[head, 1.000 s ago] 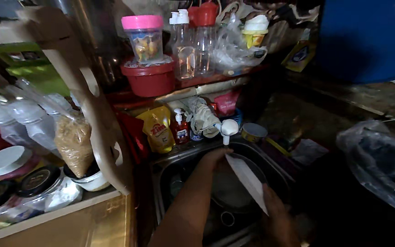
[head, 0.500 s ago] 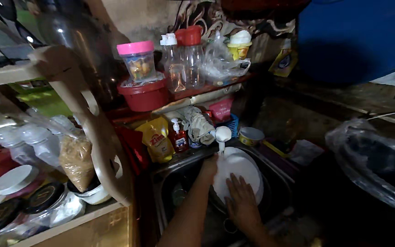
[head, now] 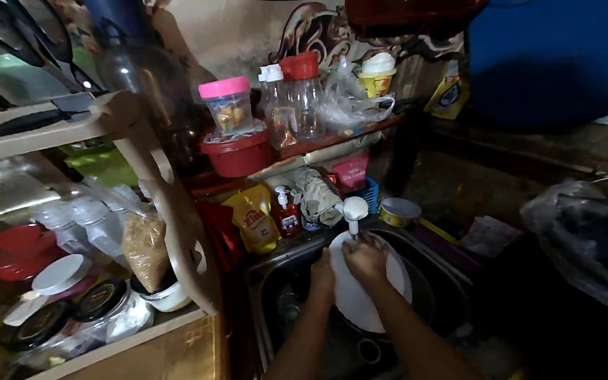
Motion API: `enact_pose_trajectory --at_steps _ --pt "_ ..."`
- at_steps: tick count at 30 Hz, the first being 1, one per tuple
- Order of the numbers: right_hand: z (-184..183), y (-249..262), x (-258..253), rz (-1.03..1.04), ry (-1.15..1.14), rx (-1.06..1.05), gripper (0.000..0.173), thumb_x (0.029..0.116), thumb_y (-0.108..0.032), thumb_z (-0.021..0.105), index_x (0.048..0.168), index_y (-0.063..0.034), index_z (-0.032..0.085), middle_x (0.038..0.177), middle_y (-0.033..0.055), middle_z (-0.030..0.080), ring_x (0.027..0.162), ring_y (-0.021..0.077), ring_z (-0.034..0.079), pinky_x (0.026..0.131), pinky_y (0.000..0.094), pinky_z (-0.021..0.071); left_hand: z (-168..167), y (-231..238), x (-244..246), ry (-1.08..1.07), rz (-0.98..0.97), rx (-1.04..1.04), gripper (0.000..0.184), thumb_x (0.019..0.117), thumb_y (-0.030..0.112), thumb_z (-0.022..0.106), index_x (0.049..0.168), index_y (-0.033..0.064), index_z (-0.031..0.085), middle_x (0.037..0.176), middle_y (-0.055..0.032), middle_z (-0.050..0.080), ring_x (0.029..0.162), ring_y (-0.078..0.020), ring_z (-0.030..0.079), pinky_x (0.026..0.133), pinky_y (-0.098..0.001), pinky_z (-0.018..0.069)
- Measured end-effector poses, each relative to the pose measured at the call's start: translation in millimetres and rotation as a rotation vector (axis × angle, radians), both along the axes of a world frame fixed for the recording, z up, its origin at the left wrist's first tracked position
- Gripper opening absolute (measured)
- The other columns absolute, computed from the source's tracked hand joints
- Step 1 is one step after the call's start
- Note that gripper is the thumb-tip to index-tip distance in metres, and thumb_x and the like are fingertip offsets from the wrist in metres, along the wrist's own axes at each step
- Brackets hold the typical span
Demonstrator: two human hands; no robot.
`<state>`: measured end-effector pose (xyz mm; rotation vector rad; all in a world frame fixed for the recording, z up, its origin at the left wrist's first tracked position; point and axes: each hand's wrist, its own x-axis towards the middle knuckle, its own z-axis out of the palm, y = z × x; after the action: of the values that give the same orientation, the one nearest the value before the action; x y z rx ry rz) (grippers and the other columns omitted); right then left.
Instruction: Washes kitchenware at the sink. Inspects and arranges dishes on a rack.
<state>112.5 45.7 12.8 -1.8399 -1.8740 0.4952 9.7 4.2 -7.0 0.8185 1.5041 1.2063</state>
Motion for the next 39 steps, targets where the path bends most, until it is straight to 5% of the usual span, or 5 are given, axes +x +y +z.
enact_pose_trajectory --at_steps 7,13,19,28,39 --pt "-17.2 -11.0 -13.0 0.232 -0.041 0.204 0.043 0.1052 -0.036 0.053 0.145 -0.0222 0.061 0.155 0.0082 0.052 0.148 0.0373 0.039 0.118 0.0709 0.0190 -4.5 -0.8 -6.5 0.000 0.076 0.010 0.055 0.1115 0.042 0.037 0.116 -0.0039 0.068 0.112 -0.0224 0.068 0.105 -0.0281 0.065 0.094 -0.0455 0.0517" --pt "-39.5 14.5 49.9 -0.058 0.312 0.146 0.047 0.1114 -0.034 0.042 0.140 -0.0015 0.061 0.142 0.0227 0.059 0.133 0.0403 0.055 0.112 0.0611 0.0410 0.7 -6.0 -17.1 -0.076 0.193 -0.031 0.057 0.1081 0.049 0.043 0.121 -0.0015 0.067 0.114 -0.0224 0.068 0.104 -0.0304 0.066 0.093 -0.0489 0.0538" --pt "-64.8 -51.4 19.5 -0.254 0.164 0.248 0.053 0.1082 -0.031 0.043 0.152 -0.0014 0.047 0.159 0.0257 0.039 0.148 0.0450 0.037 0.120 0.0635 0.0283 -19.1 8.7 -2.4 -0.288 0.330 -0.025 0.061 0.1108 0.049 0.032 0.134 -0.0018 0.058 0.129 -0.0251 0.063 0.118 -0.0348 0.062 0.099 -0.0541 0.0512" --pt "-18.7 -30.2 -0.5 0.404 -0.211 -0.013 0.045 0.1063 -0.019 0.045 0.150 -0.0160 0.054 0.164 0.0110 0.038 0.156 0.0344 0.024 0.125 0.0606 0.0162 -15.3 -0.2 17.2 -0.213 0.182 -0.110 0.059 0.1117 0.046 0.032 0.133 -0.0023 0.059 0.127 -0.0242 0.063 0.116 -0.0330 0.062 0.098 -0.0521 0.0508" --pt "-11.9 15.9 82.5 -0.039 0.320 -0.206 0.050 0.1115 -0.037 0.041 0.132 0.0041 0.063 0.135 0.0291 0.061 0.130 0.0436 0.056 0.111 0.0631 0.0386 -18.2 -18.3 -13.0 -0.309 0.269 -0.028 0.058 0.1117 0.045 0.031 0.144 0.0017 0.051 0.138 -0.0222 0.059 0.125 -0.0318 0.059 0.104 -0.0528 0.0490"
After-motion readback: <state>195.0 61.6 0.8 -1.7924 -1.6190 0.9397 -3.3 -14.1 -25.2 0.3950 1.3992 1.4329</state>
